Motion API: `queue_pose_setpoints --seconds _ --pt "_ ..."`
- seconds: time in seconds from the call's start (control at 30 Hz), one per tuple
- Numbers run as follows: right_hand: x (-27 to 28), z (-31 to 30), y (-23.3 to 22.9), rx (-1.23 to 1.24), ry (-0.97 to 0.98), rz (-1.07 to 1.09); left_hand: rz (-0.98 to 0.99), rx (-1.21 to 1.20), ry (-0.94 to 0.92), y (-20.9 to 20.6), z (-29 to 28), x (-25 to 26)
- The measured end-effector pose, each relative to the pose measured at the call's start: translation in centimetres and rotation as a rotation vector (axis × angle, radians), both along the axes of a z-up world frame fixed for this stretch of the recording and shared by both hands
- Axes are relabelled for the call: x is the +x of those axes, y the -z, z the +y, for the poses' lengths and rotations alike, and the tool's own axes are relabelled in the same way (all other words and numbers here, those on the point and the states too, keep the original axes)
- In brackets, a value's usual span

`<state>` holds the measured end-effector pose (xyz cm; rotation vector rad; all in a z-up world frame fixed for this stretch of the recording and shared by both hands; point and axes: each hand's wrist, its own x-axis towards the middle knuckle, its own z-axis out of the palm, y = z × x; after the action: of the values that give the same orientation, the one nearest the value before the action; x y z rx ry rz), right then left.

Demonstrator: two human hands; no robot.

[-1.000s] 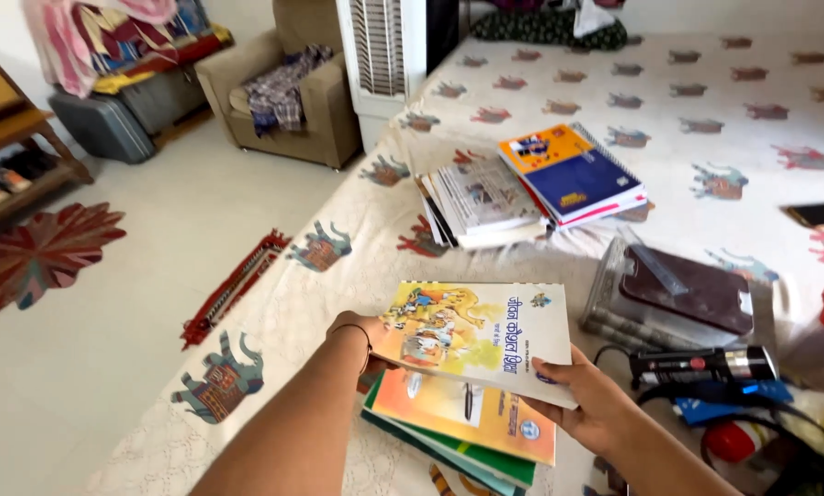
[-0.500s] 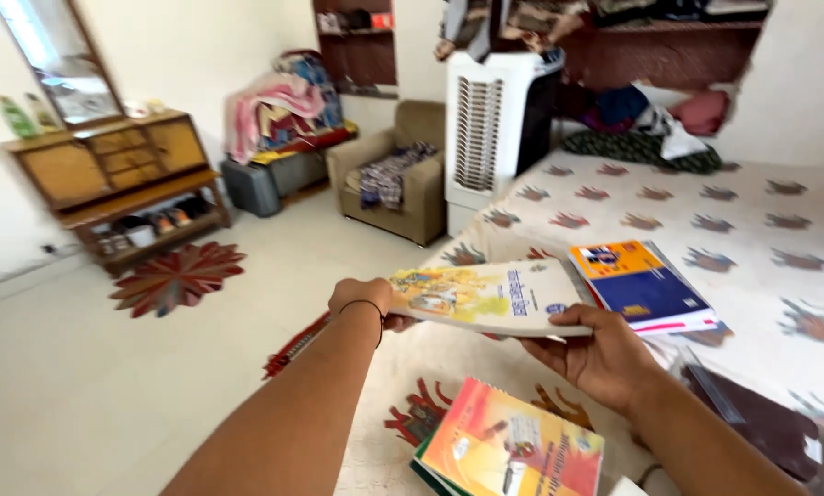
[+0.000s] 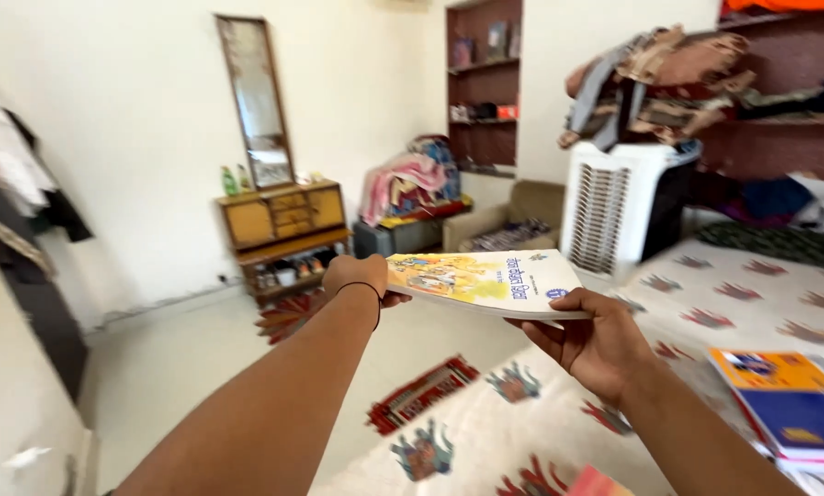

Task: Picking up notebooks from a bed and placing them on a shelf.

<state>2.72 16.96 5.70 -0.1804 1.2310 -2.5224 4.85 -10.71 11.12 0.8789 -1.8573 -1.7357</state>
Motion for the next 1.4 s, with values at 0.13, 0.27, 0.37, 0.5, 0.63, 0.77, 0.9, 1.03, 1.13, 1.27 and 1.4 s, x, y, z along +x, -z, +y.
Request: queue_pose_setpoints --seconds 0.13,0.27,0.37,0.5,0.63,0.77,0.9,1.03,1.13,1.27,1.4 --pt "-1.1 -4.6 -1.8 -0.026 -0.081 0.065 0.107 -0.018 -0.118 -2.7 -3.8 1.8" --pt "-1.1 -10.0 -4.1 -0.066 -0.14 0.1 0.179 -0.125 -0.291 -5.7 -8.7 3.7" --pt "-1.6 -14.1 -5.6 -0.104 -0.206 0.132 0.183 -0.211 -0.406 -8.5 -11.4 6.5" --pt "0.3 -19.4 -8.7 -0.174 -0.347 0.24 0.264 -0.218 -0.485 -12.0 -13.6 11.6" --pt "2.2 -24.7 -10.7 -0.209 -0.406 0.296 0.365 -0.259 -0.574 -14.5 -17.0 15.0" --pt "4.7 -28.7 -12.8 -0.33 -0.504 0.283 0.471 -0.325 -0.663 -17.8 -18.8 18.4" --pt "4.3 -32.7 -14.4 -0.492 -0.63 0.327 0.514 -0.424 -0.726 -20.8 -19.2 21.1" --pt "7.1 -35.8 -17.6 -0.547 -0.678 0.302 0.524 -0.523 -0.83 -23.5 -20.8 24.7" --pt "8.4 -38.1 -19.2 -0.664 -0.821 0.358 0.514 -0.599 -0.913 -25.5 -21.9 26.9" --pt "10.4 -41.2 -21.4 -0.741 -0.898 0.306 0.489 -0.674 -0.972 -28.5 -22.2 29.6" --pt "10.1 -45.7 -23.2 -0.867 -1.029 0.402 0.479 -0.766 -1.055 -31.4 -23.1 31.2"
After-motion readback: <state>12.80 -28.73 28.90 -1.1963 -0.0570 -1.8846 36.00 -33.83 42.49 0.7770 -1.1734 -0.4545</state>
